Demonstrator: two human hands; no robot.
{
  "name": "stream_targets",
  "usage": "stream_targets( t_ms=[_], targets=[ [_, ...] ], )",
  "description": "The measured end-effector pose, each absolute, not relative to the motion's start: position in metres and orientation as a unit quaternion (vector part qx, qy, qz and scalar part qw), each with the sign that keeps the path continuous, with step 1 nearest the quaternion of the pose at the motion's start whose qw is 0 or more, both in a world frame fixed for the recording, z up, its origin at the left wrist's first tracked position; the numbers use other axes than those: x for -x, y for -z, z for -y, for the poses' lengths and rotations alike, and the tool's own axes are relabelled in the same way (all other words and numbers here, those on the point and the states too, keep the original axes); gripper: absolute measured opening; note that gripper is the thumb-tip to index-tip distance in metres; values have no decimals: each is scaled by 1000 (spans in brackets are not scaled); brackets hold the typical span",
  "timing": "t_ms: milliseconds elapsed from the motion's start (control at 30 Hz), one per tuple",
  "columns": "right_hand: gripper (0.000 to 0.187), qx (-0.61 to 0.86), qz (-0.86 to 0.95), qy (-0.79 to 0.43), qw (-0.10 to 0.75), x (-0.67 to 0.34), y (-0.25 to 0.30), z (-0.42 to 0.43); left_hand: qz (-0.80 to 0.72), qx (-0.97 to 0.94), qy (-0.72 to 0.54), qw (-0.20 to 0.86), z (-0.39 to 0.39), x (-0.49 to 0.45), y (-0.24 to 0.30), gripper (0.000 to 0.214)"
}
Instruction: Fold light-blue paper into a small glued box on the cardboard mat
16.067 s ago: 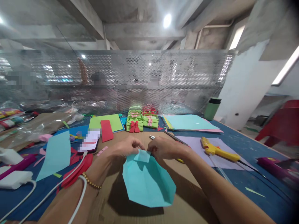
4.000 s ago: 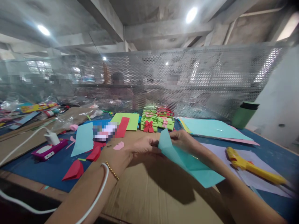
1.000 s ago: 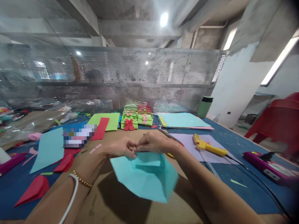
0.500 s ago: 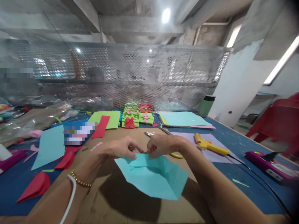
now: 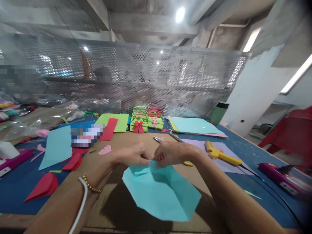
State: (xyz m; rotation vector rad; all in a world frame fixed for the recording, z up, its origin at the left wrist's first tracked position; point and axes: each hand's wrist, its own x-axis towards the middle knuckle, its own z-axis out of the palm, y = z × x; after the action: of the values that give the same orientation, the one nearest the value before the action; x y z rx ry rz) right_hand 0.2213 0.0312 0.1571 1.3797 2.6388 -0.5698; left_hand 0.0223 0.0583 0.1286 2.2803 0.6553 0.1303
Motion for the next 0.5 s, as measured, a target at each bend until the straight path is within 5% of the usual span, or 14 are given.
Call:
stream_targets(
  t_ms=[500],
  targets=[
    [16,-479,-862,161,45,-227,-150,-21,-241,-908,-43,339,-61,-22,-124,26]
  ],
)
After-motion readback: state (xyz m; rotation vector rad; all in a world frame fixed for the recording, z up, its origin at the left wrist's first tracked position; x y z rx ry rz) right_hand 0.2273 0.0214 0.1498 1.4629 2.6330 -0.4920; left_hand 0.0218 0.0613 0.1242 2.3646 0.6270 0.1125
